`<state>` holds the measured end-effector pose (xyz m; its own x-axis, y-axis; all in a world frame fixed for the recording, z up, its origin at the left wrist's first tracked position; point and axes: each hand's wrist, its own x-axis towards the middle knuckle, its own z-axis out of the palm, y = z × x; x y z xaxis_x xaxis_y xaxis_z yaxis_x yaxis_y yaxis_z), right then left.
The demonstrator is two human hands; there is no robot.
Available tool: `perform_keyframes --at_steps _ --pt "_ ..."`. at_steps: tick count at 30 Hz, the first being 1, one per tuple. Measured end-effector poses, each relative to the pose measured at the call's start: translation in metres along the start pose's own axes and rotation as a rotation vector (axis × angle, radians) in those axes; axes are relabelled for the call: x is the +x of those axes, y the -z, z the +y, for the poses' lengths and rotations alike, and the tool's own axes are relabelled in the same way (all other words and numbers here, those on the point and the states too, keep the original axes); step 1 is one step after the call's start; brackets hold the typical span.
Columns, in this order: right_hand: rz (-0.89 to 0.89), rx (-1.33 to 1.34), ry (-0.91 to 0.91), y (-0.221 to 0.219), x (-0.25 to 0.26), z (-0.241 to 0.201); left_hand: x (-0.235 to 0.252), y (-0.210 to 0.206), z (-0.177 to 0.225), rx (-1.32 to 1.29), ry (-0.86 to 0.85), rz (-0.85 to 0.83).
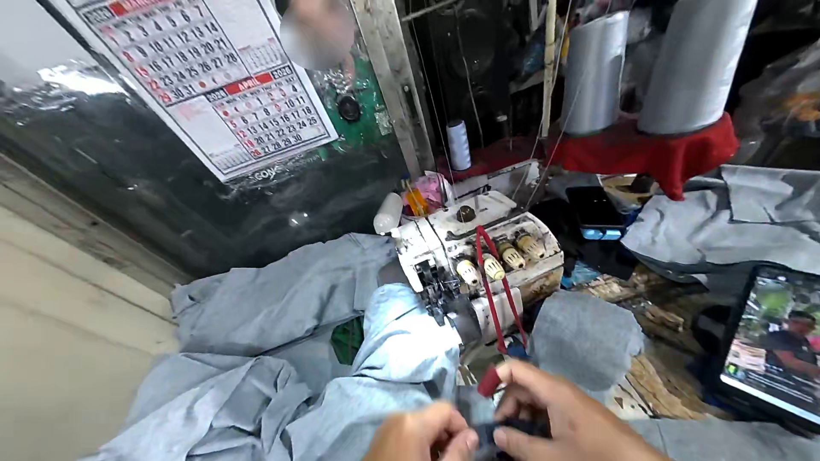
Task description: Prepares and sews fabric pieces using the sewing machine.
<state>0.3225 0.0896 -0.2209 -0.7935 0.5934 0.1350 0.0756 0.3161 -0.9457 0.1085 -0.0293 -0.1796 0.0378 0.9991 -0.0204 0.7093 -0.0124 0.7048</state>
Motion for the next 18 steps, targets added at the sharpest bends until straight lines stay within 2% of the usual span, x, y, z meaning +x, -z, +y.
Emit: perform_keyframes --at_steps 3,5,7,10,12,18 --pt "0.168 -0.014 0.017 0.016 0.056 -0.008 0.054 0.045 -0.002 -0.034 -0.013 0.092" --pt "0.278 -0.176 -0.012 0.018 0.073 -0.006 0.082 0.063 -0.010 -0.115 0.122 0.042" --pt "0.416 -0.376 0.038 0.013 0.071 -0.001 0.096 0.070 -0.018 -0.159 0.238 0.001" --pt "0.611 -0.466 0.173 0.001 0.055 0.013 0.100 0.070 -0.019 -0.159 0.287 -0.013" --pt "0.613 -0.433 0.189 -0.007 0.043 0.016 0.098 0.068 -0.018 -0.166 0.297 -0.005" --pt "0.438 -0.414 0.228 -0.027 0.025 0.001 0.091 0.063 -0.017 -0.139 0.275 0.029"
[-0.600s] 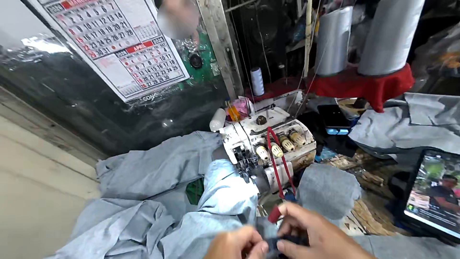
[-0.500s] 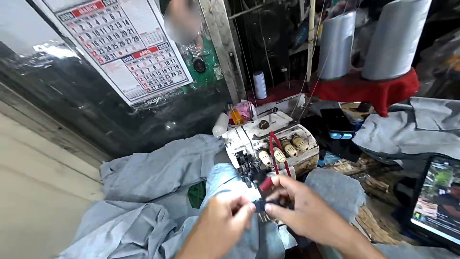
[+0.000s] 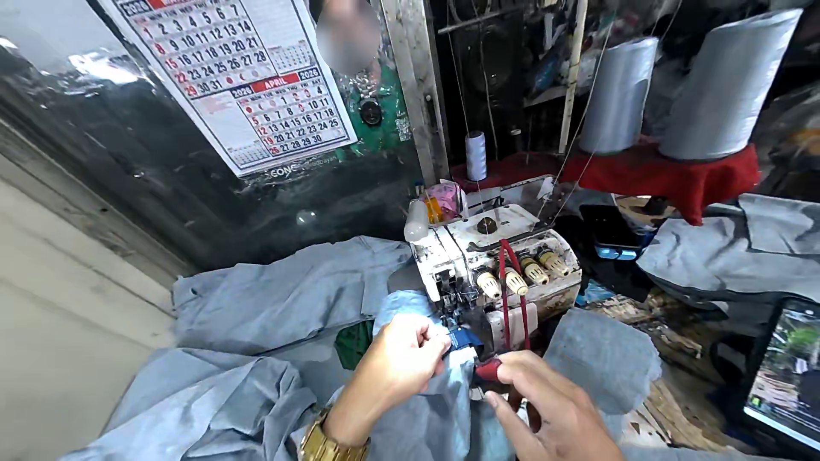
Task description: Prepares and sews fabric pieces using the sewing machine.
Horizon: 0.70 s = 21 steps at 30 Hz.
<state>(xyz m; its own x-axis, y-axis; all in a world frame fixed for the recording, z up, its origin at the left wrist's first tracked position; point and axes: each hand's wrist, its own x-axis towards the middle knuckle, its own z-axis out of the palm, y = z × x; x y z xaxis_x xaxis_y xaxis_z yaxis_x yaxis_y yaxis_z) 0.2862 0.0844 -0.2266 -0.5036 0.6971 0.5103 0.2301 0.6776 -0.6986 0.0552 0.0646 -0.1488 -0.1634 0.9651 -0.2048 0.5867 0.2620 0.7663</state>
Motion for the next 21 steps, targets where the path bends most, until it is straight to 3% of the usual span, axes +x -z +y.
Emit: perform_keyframes --at_steps 5,8,15,21 --pt "-0.202 -0.225 0.166 -0.015 0.008 -0.002 0.002 -0.003 -0.003 0.053 -0.034 0.025" --pt "-0.219 -0.300 0.163 -0.023 0.006 0.005 0.001 0.000 -0.004 0.118 -0.075 0.033" --pt "-0.267 -0.254 0.079 -0.022 0.001 -0.002 -0.001 -0.025 -0.036 0.530 -0.375 0.531" --pt "-0.277 -0.226 0.065 -0.017 0.002 0.000 -0.004 -0.037 -0.038 0.600 -0.421 0.640"
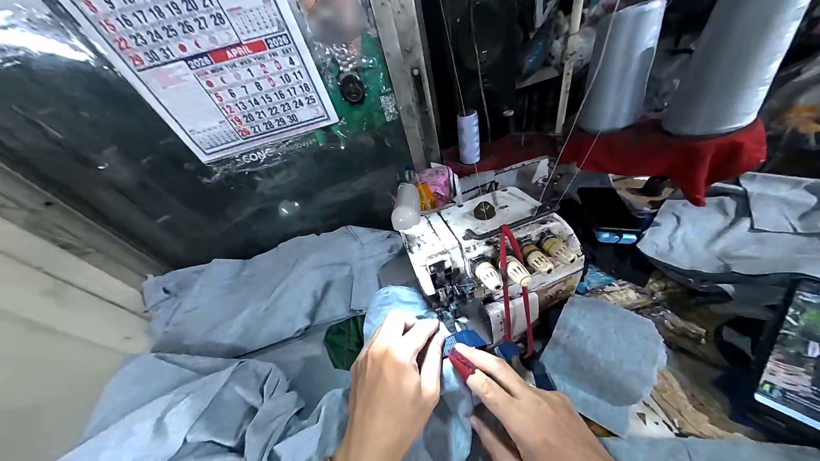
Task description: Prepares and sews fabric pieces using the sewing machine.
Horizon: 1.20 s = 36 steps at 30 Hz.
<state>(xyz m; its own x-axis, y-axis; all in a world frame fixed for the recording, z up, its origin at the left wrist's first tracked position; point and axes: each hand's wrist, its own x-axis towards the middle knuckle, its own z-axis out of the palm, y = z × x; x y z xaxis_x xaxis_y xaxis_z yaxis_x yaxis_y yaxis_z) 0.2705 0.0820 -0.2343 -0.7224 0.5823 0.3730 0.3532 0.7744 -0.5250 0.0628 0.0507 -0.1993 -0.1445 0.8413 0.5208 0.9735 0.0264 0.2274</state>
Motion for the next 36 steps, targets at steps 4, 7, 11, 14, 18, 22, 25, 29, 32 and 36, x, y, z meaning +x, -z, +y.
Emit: perform_keyframes --at_steps 4,7,11,14,18,22,25,29,32,36 --pt "0.068 0.022 0.043 -0.010 0.009 0.015 0.006 -0.007 -0.002 0.067 0.020 0.012" --pt "0.040 0.067 0.052 -0.008 0.010 0.017 0.003 -0.009 0.001 0.105 0.029 0.045" --pt "0.049 0.168 0.073 -0.002 0.007 0.022 -0.013 -0.006 0.010 0.058 -0.005 0.087" --pt "0.027 0.192 -0.050 0.012 -0.001 0.011 -0.023 -0.004 0.016 0.037 -0.030 0.090" --pt "0.198 0.072 0.013 -0.016 -0.008 0.029 -0.026 -0.002 0.014 0.038 -0.029 0.071" --pt "0.179 0.004 -0.060 -0.016 -0.005 0.022 -0.018 -0.004 -0.002 0.018 -0.032 0.052" --pt "0.030 0.014 -0.119 -0.007 0.007 0.005 0.009 -0.002 -0.034 -0.095 0.023 -0.032" --pt "-0.324 0.104 -0.246 0.011 0.041 -0.021 0.038 -0.002 -0.063 -0.370 0.152 -0.168" --pt "-0.252 0.142 -0.202 0.000 0.036 -0.021 0.020 0.008 -0.061 -0.231 0.143 -0.062" --pt "0.198 0.431 -0.228 -0.020 -0.001 -0.006 -0.051 0.020 0.003 -0.098 0.036 0.071"
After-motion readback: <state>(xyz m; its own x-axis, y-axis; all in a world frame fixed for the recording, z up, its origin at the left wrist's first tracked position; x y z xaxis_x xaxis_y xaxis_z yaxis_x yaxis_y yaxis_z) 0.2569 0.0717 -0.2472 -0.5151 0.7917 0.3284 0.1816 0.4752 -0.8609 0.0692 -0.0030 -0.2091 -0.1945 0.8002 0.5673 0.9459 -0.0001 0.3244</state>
